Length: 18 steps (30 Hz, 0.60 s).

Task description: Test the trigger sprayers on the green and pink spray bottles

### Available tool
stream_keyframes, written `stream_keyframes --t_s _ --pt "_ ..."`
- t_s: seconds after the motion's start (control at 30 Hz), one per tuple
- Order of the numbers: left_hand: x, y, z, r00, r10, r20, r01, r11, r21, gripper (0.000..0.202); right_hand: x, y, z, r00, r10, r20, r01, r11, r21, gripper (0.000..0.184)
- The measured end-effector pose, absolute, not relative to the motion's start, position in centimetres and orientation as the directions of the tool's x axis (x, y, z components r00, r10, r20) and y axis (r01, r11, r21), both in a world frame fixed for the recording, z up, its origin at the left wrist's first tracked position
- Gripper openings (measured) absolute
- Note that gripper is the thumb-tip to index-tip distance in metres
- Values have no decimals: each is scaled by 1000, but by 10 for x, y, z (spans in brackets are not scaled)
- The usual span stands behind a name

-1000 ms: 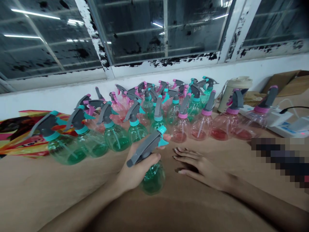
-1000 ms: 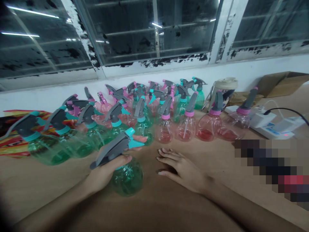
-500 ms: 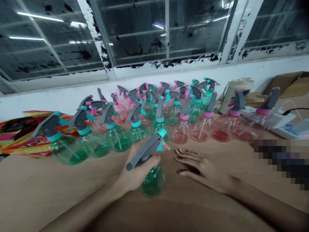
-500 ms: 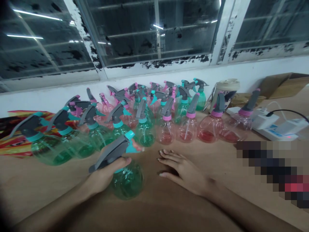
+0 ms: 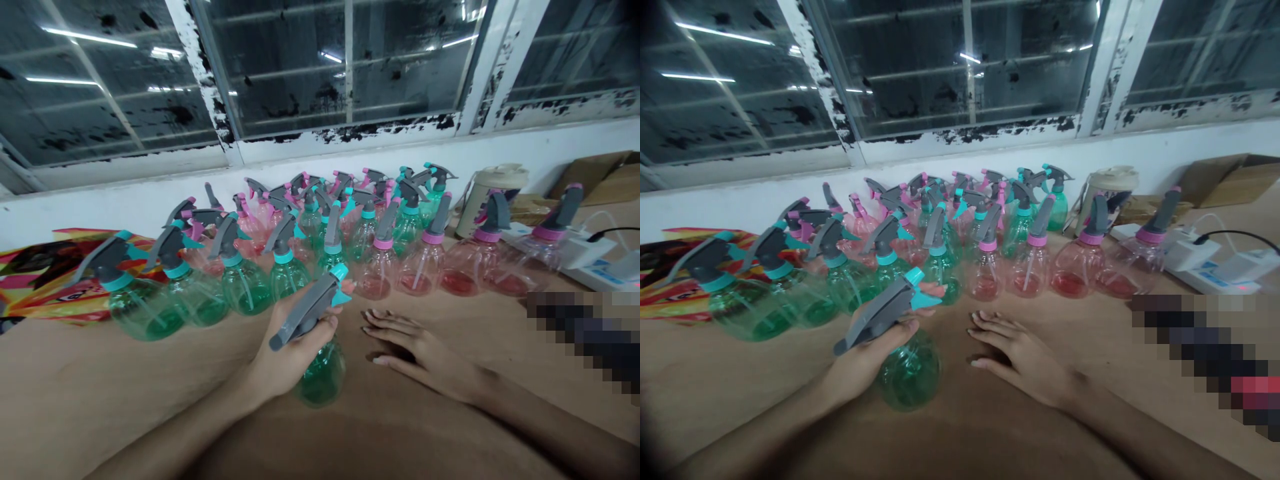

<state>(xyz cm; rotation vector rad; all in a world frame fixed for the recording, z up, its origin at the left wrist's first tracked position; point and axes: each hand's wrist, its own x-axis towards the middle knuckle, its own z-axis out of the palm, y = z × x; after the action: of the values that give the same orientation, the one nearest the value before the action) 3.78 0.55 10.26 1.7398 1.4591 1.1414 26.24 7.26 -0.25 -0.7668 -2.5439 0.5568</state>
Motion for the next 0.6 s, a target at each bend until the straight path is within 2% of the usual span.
stream_keyframes --t_s 0.1,0.33,0.6 --pt "37 6 103 57 981 186 425 -192 885 25 262 73 -3 -759 593 269 432 767 -475 47" --pt "36 5 103 47 983 179 401 -183 897 16 262 73 -3 -758 596 266 429 762 -485 47" --pt "34 5 99 50 976 213 452 -212 866 12 262 74 -4 -764 584 276 429 778 -459 47"
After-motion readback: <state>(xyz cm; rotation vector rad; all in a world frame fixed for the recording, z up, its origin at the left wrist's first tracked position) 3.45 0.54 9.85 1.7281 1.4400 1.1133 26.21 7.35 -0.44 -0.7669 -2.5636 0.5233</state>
